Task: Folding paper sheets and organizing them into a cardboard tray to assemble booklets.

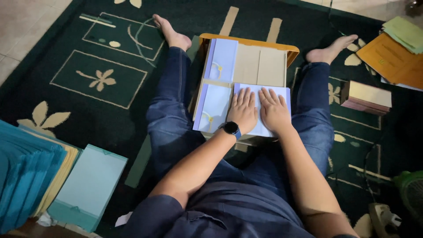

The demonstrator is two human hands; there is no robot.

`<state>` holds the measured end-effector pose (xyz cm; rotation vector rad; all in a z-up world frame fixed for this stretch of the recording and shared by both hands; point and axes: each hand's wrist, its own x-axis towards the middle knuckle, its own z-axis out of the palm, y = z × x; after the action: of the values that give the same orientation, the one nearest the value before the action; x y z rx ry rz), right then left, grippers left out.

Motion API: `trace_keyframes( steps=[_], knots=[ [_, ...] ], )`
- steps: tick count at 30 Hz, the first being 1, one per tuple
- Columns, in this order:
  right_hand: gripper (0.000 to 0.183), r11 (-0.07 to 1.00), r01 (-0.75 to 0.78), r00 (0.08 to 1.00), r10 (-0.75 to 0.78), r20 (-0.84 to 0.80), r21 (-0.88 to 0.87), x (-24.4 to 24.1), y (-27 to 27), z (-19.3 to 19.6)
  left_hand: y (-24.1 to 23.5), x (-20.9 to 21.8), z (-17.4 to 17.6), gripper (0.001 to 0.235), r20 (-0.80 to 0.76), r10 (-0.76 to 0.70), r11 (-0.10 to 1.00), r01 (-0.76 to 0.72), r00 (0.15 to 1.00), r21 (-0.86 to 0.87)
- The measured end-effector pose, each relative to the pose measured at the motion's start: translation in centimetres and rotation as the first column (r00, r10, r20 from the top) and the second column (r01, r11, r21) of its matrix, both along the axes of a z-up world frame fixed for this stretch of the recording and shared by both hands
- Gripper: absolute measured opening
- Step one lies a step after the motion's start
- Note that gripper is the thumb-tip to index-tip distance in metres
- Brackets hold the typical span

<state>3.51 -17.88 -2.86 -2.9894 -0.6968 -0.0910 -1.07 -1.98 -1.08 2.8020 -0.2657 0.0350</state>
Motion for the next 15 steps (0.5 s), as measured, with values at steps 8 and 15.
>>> trace_keyframes(
  steps=[8,15],
  knots=[
    [0.065,0.99,0.046,0.988,-0.064,-0.137,-0.132,0.2,2.2,3.0,0.2,0.2,-0.1,0.061,0.007,-0.005,1.0,0.005,1.0,-0.016],
    [0.066,0.991,0.018,0.985,-0.041,-0.166,-0.136,-1.0,1.7,3.2,0.0,0.4,-0.3,0.059,0.066,0.026,0.999,-0.024,0.997,-0.026]
  ],
)
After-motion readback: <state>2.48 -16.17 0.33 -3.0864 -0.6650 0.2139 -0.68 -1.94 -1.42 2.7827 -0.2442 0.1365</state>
